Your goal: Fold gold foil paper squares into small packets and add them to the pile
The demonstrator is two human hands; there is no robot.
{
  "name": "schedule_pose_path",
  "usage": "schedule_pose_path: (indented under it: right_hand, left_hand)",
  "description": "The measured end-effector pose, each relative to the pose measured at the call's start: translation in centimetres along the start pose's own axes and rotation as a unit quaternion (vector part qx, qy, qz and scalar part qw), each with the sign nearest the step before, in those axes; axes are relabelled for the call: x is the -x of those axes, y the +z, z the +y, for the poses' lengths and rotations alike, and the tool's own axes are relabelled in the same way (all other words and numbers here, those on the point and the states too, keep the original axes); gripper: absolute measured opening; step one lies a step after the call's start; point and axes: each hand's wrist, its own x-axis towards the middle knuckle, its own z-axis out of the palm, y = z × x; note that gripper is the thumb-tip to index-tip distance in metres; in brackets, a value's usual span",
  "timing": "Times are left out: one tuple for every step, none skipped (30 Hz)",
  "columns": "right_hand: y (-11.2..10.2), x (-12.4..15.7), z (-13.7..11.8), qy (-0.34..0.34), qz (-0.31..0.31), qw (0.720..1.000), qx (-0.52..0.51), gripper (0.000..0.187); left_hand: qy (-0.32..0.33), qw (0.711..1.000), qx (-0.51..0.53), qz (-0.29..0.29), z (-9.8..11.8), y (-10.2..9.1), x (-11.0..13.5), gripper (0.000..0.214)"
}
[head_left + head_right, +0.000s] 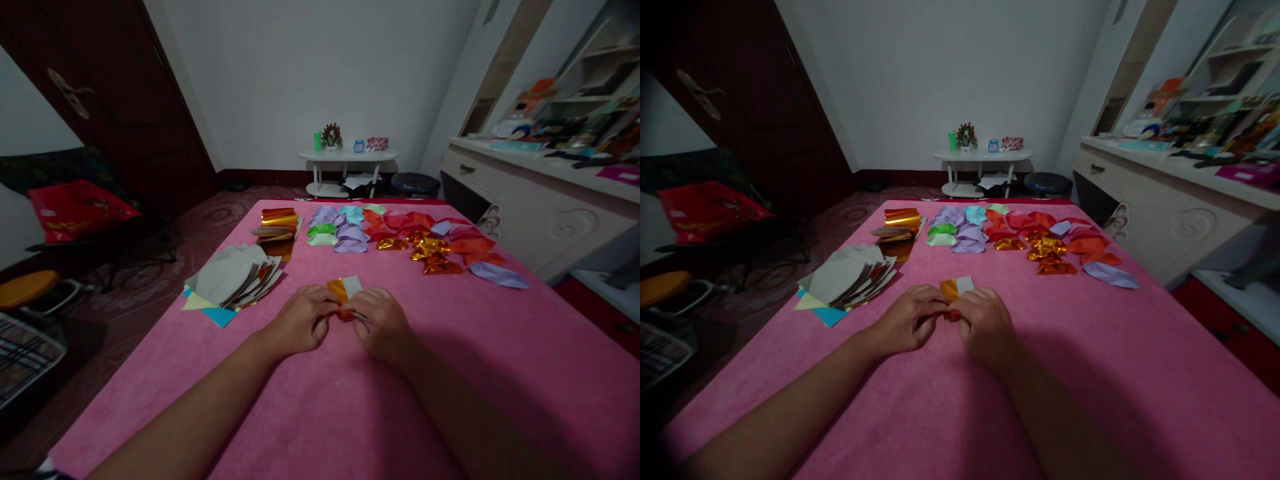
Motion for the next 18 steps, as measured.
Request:
schedule_pose_path:
  right_hand:
    - [-0.1, 0.0, 0.2, 0.025, 0.006, 0.999, -0.021, 0.027]
    - [-0.1, 0.0, 0.4, 0.048, 0.013, 0.998, -0.036, 0.029]
    - [-0.1, 0.0, 0.6, 0.069, 0.021, 0.996, -0.048, 0.028]
    - [-0.1, 0.0, 0.7, 0.087, 0.026, 0.994, -0.057, 0.026]
    - [0.0, 0.0, 0.9, 0.101, 0.027, 0.992, -0.065, 0.024]
    - [0.2, 0.0, 1.0, 0.112, 0.023, 0.991, -0.076, 0.021]
    - [0.3, 0.0, 1.2, 0.122, 0.017, 0.988, -0.089, 0.018]
    - [0.5, 0.0, 1.3, 0.134, 0.013, 0.985, -0.106, 0.016]
    - [0.6, 0.0, 1.4, 0.149, 0.01, 0.98, -0.128, 0.016]
    - [0.7, 0.0, 1.6, 0.165, 0.01, 0.974, -0.154, 0.017]
    - [0.8, 0.0, 1.7, 0.181, 0.011, 0.967, -0.18, 0.019]
    - [0.8, -0.1, 1.8, 0.193, 0.014, 0.96, -0.202, 0.02]
    - [0.7, -0.1, 1.9, 0.199, 0.019, 0.955, -0.218, 0.022]
    - [0.6, -0.2, 2.0, 0.198, 0.024, 0.953, -0.227, 0.022]
    - [0.5, -0.2, 2.0, 0.193, 0.03, 0.953, -0.233, 0.021]
    - [0.4, -0.3, 2.1, 0.186, 0.036, 0.953, -0.237, 0.019]
    - [0.3, -0.4, 2.2, 0.181, 0.041, 0.952, -0.243, 0.017]
    - [0.2, -0.4, 2.3, 0.177, 0.046, 0.95, -0.252, 0.015]
  left_hand:
    - [0.002, 1.0, 0.003, 0.003, 0.0, -0.1, 0.0, 0.043]
    - [0.001, 1.0, 0.006, 0.007, 0.1, -0.1, 0.0, 0.04]
    - [-0.001, 1.0, 0.009, 0.012, 0.1, -0.1, -0.1, 0.037]
    - [-0.007, 1.0, 0.01, 0.018, 0.2, 0.0, -0.1, 0.034]
    - [-0.014, 1.0, 0.01, 0.024, 0.2, 0.1, -0.2, 0.031]
    - [-0.023, 0.999, 0.008, 0.03, 0.1, 0.3, -0.4, 0.028]
    - [-0.031, 0.999, 0.006, 0.036, 0.1, 0.4, -0.5, 0.025]
    - [-0.04, 0.998, 0.008, 0.043, 0.1, 0.7, -0.6, 0.023]
    - [-0.049, 0.997, 0.015, 0.051, 0.0, 0.9, -0.8, 0.02]
    - [-0.058, 0.996, 0.027, 0.059, -0.1, 1.0, -0.9, 0.019]
    - [-0.067, 0.995, 0.044, 0.067, -0.2, 1.2, -1.0, 0.018]
    - [-0.078, 0.992, 0.063, 0.071, -0.3, 1.4, -1.1, 0.017]
    - [-0.089, 0.99, 0.081, 0.076, -0.4, 1.5, -1.1, 0.016]
    - [-0.1, 0.987, 0.098, 0.078, -0.5, 1.6, -1.1, 0.016]
    - [-0.109, 0.985, 0.111, 0.077, -0.6, 1.6, -1.1, 0.015]
    - [-0.117, 0.983, 0.121, 0.077, -0.7, 1.7, -1.1, 0.015]
    - [-0.123, 0.981, 0.129, 0.077, -0.8, 1.8, -1.1, 0.014]
    - [-0.127, 0.98, 0.136, 0.076, -0.8, 1.8, -1.1, 0.014]
